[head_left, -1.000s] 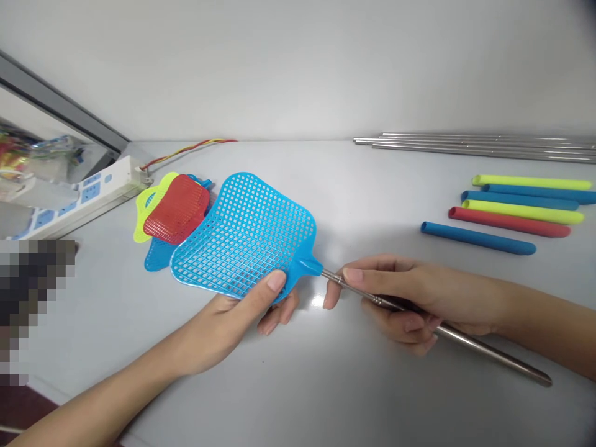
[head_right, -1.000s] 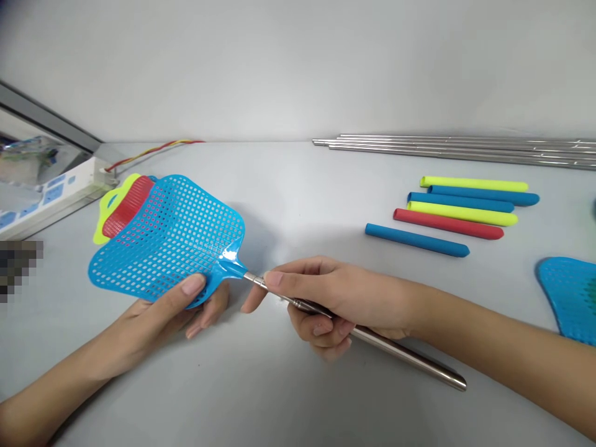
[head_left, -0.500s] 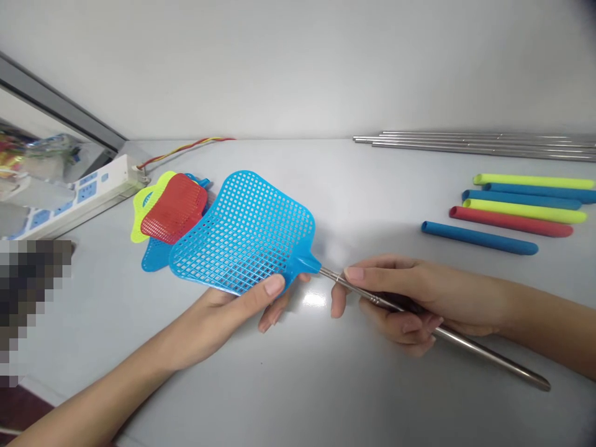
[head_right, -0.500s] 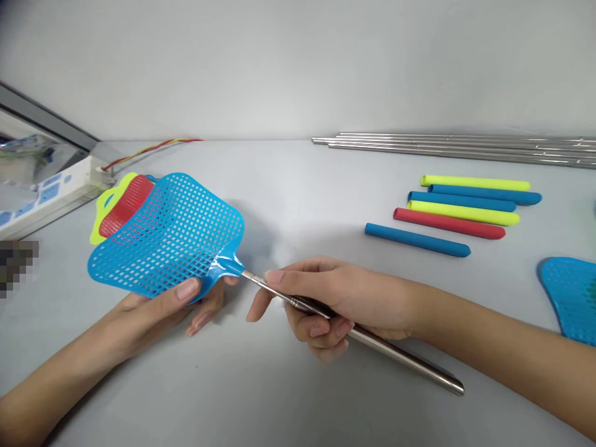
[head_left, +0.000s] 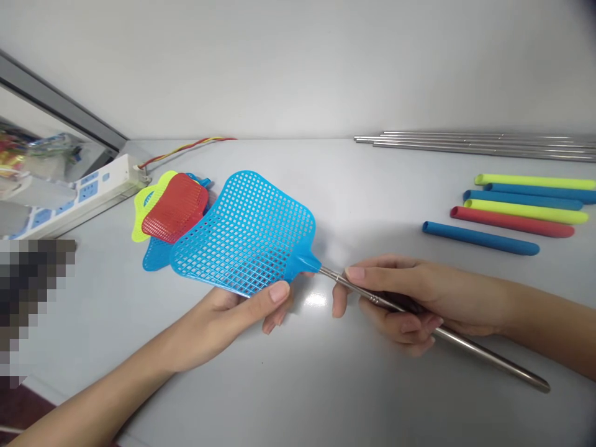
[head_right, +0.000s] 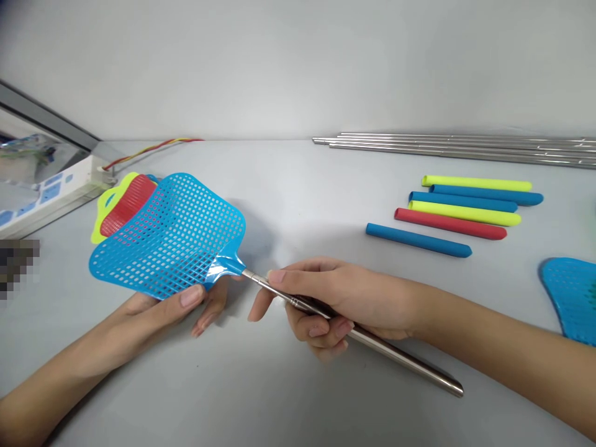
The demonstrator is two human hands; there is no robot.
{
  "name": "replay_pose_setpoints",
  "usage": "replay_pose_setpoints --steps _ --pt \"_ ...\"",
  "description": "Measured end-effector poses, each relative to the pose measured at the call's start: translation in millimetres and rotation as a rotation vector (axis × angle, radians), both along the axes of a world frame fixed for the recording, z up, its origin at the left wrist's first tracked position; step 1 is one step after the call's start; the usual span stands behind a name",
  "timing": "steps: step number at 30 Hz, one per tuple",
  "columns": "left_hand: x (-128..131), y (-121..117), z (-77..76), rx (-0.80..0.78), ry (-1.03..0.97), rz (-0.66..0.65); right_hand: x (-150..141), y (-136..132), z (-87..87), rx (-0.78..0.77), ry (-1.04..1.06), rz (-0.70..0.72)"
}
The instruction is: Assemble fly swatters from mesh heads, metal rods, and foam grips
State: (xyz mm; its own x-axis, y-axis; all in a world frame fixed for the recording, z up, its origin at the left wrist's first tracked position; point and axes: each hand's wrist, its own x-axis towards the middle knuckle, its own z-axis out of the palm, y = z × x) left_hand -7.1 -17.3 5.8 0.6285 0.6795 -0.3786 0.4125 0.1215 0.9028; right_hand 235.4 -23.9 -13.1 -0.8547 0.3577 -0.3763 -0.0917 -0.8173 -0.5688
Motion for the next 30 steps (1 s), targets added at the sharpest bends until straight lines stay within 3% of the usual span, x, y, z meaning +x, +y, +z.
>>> replay_pose_setpoints --steps 30 --pt "2.7 2.8 4.4 -0.027 -0.011 -0.018 -0.8 -2.9 -3.7 0.003 -0.005 -0.04"
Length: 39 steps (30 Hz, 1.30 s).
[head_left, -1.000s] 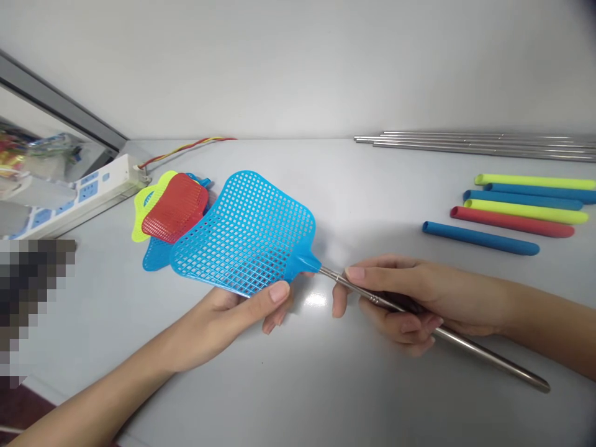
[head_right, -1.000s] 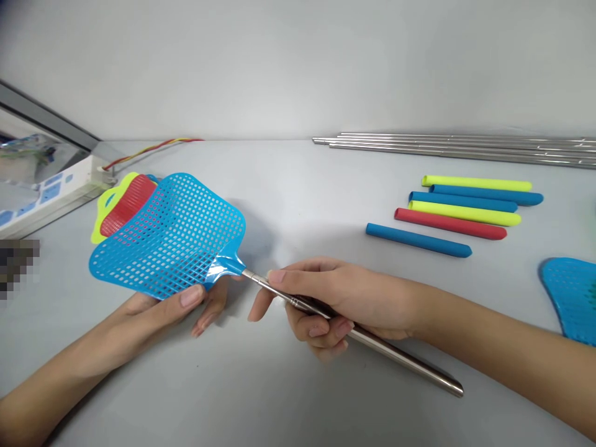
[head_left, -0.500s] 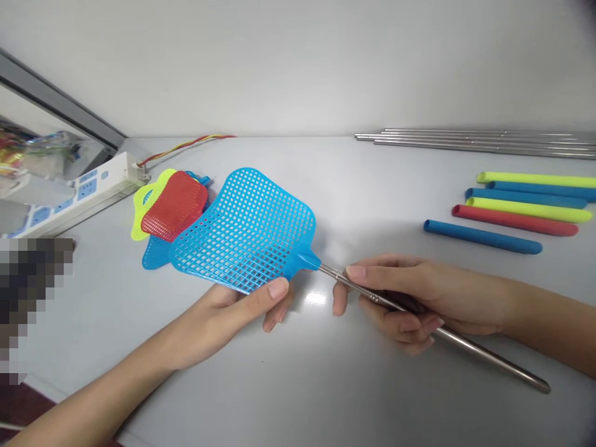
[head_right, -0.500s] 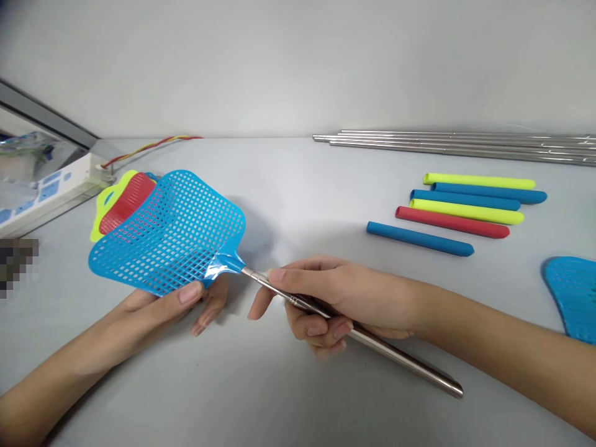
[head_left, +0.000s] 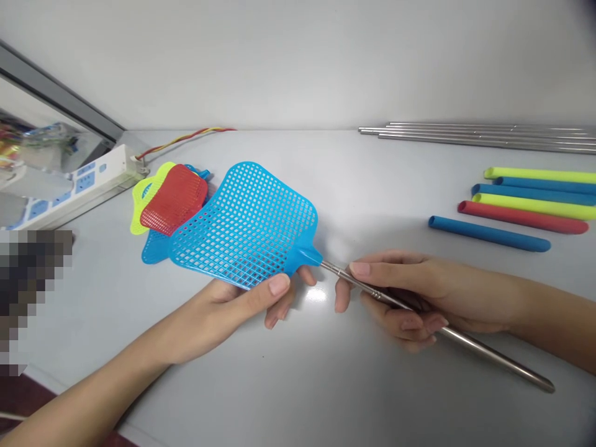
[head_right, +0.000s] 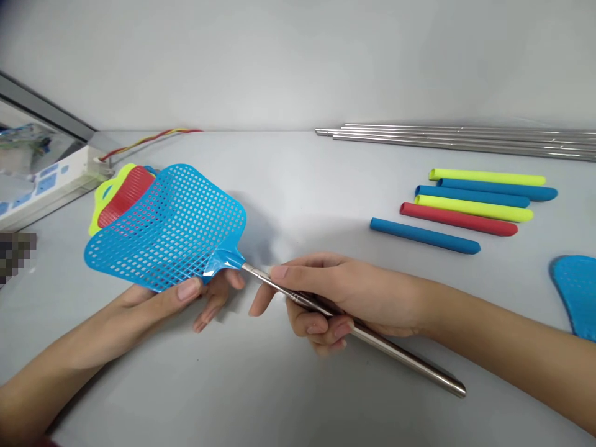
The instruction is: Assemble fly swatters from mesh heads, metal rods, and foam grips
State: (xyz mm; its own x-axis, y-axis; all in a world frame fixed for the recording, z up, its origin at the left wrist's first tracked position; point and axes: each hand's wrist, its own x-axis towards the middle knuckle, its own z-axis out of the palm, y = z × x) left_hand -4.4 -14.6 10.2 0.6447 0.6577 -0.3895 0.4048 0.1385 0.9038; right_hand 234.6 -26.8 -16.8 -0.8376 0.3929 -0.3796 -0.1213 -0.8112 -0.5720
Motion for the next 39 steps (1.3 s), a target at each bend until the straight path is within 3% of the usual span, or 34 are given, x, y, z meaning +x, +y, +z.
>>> replay_pose_setpoints --steps 18,39 --pt "-4.6 -3.2 -1.3 0.047 0.037 -0.036 0.6 0.2 -0.2 0.007 -0.022 0.016" --pt "-5.3 -2.8 -1.6 0.0 0.033 -0.021 -0.5 0.2 0.6 0.012 -0.017 0.004"
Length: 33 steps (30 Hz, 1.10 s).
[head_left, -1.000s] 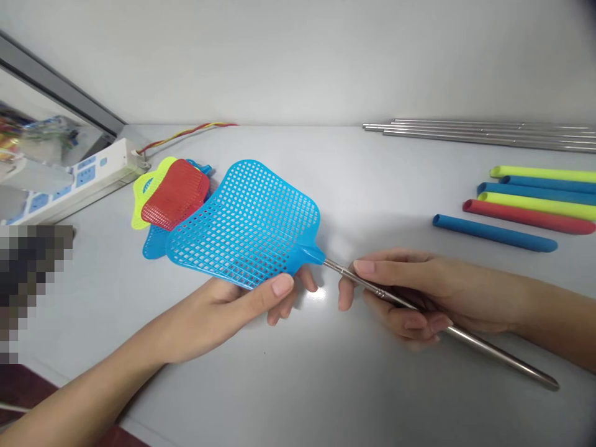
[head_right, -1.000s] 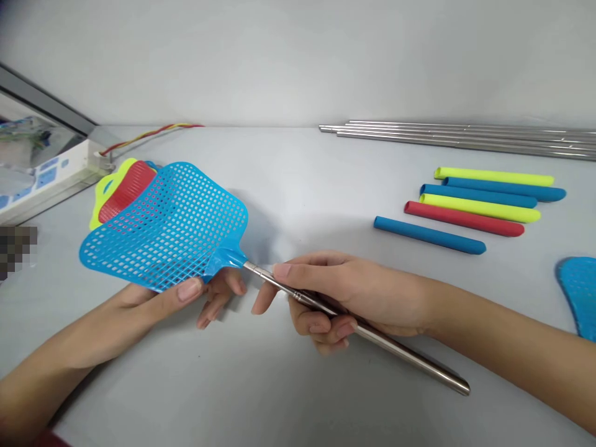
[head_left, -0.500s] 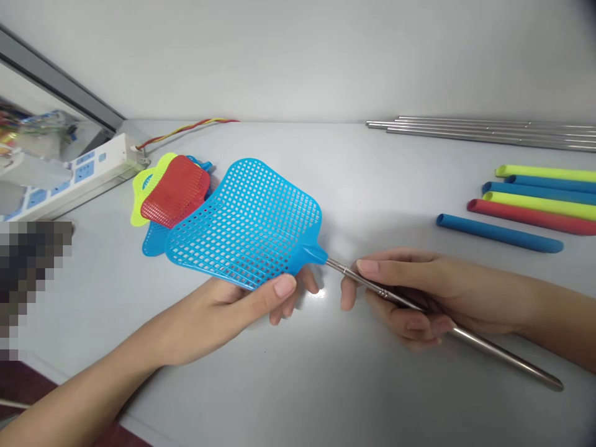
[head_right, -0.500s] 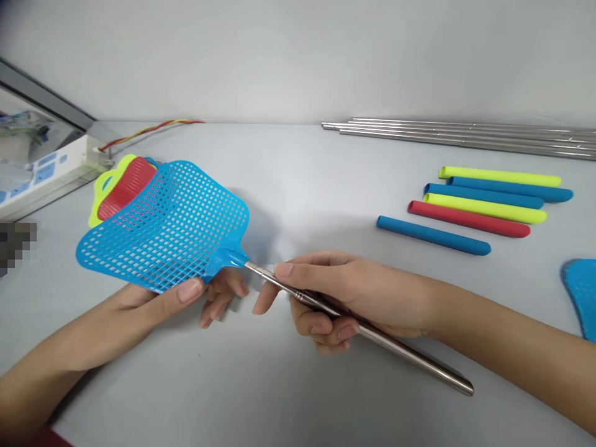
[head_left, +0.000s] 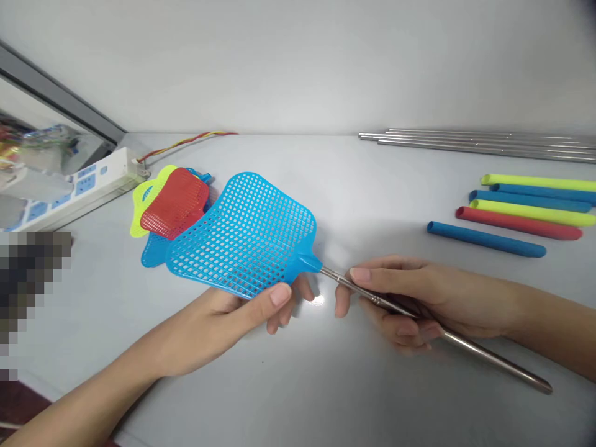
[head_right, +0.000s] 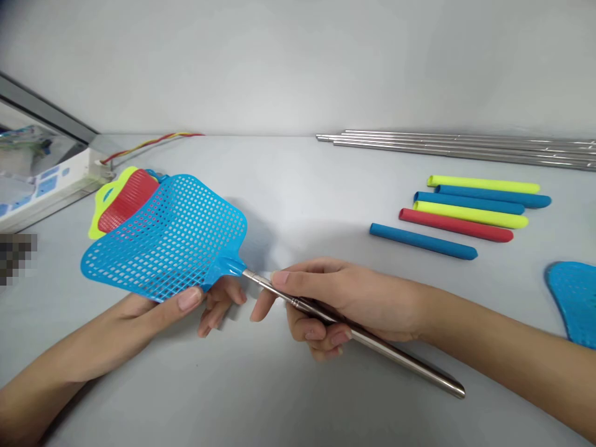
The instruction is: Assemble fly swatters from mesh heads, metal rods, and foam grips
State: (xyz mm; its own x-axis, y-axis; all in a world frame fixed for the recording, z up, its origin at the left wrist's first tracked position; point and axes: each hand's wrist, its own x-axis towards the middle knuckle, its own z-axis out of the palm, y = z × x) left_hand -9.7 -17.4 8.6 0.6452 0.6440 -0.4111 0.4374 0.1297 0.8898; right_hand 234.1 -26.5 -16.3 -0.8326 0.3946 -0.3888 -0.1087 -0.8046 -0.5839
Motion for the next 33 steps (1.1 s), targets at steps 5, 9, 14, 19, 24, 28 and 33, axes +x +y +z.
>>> replay_pose_setpoints --steps 5,9,14,19,24,28,33 --pt "0.1 0.6 -2.0 -0.011 0.003 0.013 -0.6 -0.6 0.8 0.024 0.017 -0.024" --pt "1.5 1.2 -1.7 -0.012 0.017 0.024 -1.1 -1.3 2.0 0.073 0.042 -0.035" --pt "2.2 0.9 -0.2 -0.025 0.007 0.043 -2.8 -2.0 1.6 0.147 0.027 -0.051" --pt "1.1 1.5 1.4 -0.101 -0.014 0.018 -4.5 -3.0 1.2 0.209 0.012 -0.069" --pt "3.3 2.2 5.6 -0.177 -0.028 0.006 -6.0 -3.1 0.2 0.205 0.025 -0.08" --pt "5.7 0.0 7.6 -0.191 -0.042 0.037 -6.3 -2.2 -0.1 0.204 0.027 -0.085" --pt "7.0 -3.3 4.5 -0.24 -0.108 0.077 -6.8 -1.0 1.9 0.186 0.002 -0.083"
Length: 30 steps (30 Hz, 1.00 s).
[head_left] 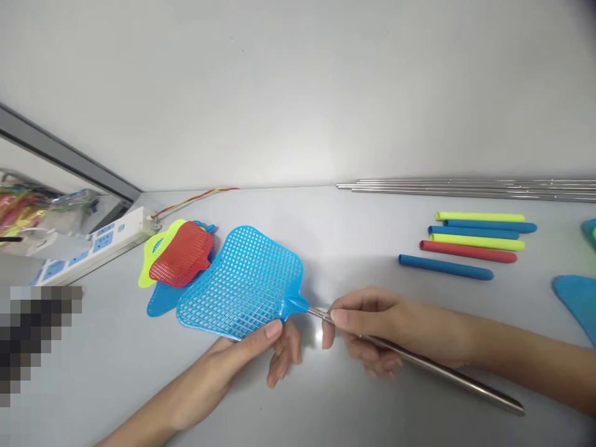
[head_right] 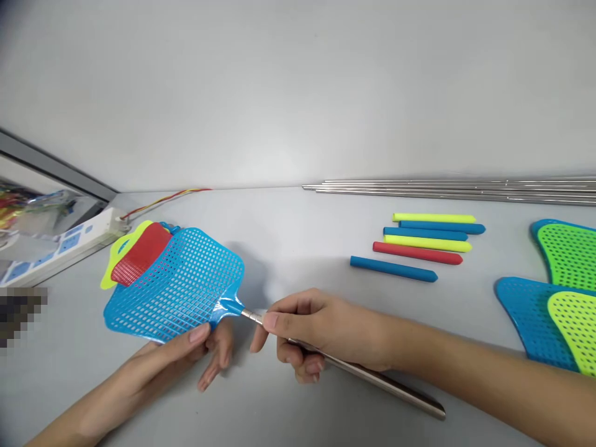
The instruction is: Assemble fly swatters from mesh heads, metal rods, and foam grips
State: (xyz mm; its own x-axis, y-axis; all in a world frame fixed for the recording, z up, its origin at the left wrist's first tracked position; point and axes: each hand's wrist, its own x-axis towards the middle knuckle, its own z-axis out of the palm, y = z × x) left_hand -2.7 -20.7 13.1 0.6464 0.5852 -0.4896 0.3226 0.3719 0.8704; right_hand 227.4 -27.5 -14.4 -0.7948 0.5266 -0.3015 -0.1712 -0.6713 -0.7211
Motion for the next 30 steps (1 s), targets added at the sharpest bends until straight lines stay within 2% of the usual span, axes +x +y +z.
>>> replay_pose_setpoints --steps 8,13,19,28,30 --pt "-3 5 -17.1 -0.055 -0.237 0.164 3 0 1.1 0.032 -0.036 0.042" --pt "-4 11 -12.5 -0.001 -0.252 0.263 5 2 -3.5 0.015 0.003 0.062" --pt "-3 12 -11.4 0.124 -0.208 0.308 5 3 -3.9 -0.046 0.068 0.068" --pt "-2 18 -0.9 0.144 -0.309 0.485 7 3 -1.1 -0.037 0.03 0.087" --pt "-4 21 2.3 0.153 -0.324 0.577 8 4 -0.7 -0.029 0.03 0.097"
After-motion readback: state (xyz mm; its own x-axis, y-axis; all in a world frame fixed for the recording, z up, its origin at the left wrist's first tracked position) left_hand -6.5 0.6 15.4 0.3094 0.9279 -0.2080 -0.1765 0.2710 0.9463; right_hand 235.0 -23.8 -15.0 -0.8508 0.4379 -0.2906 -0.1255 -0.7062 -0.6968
